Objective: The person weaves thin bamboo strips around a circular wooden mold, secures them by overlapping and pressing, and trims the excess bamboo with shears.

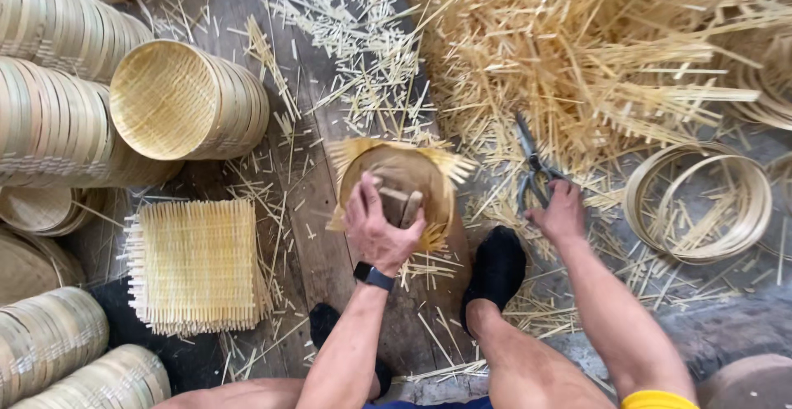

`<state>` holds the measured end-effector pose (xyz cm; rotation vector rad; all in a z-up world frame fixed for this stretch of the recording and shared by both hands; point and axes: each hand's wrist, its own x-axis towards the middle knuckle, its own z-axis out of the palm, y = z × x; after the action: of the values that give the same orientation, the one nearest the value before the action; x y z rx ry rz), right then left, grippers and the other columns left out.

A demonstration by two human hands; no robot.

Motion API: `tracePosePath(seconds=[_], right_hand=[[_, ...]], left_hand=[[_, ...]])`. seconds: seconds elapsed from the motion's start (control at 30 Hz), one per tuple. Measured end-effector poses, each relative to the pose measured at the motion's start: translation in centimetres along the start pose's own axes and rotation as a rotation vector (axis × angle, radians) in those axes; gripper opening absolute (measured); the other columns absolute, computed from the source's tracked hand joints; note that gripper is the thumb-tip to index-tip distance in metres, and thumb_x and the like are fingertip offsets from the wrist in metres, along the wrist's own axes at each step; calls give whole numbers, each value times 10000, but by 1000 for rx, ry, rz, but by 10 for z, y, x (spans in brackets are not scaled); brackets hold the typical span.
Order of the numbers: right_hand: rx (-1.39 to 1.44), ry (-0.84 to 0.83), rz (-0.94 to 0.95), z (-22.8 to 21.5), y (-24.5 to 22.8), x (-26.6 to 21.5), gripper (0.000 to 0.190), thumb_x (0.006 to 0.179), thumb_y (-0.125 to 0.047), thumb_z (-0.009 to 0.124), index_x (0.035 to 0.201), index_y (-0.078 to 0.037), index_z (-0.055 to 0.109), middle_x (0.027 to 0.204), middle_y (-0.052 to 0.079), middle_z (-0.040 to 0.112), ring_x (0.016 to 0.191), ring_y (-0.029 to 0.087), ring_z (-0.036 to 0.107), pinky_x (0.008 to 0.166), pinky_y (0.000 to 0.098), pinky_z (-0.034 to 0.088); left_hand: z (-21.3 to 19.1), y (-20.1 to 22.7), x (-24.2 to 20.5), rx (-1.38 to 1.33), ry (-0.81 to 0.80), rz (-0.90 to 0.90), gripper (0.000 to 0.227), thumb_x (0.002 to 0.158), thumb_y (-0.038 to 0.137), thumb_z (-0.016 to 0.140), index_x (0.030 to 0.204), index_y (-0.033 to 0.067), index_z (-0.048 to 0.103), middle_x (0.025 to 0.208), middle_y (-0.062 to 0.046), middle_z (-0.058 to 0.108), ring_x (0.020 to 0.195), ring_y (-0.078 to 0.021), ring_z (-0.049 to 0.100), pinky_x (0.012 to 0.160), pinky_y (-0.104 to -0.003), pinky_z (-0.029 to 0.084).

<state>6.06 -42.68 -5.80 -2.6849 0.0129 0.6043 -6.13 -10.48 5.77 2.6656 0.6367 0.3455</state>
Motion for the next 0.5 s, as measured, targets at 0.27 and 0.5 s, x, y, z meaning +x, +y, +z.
tracePosePath(seconds=[0.27, 0.5], right_hand=[[93, -107, 136, 7, 32, 21, 595, 738, -130, 843, 1237, 25, 558, 1066, 246, 708, 992, 372, 690, 927, 448, 551], [147, -410, 111, -14, 38, -23, 503, 660, -319, 855, 1018, -7, 690, 874, 156, 749, 848, 315, 744, 830, 427, 591]], left_hand=[[25, -12, 21, -9, -267, 171, 1126, 735, 516, 850, 1608, 130, 253, 1447, -203, 469, 1349, -390, 464, 1076, -580, 381], [30, -1, -1, -80, -136, -52, 1270, 525, 501, 935, 1571, 246, 262, 1484, -290, 290, 1369, -503, 295, 1131, -613, 272]])
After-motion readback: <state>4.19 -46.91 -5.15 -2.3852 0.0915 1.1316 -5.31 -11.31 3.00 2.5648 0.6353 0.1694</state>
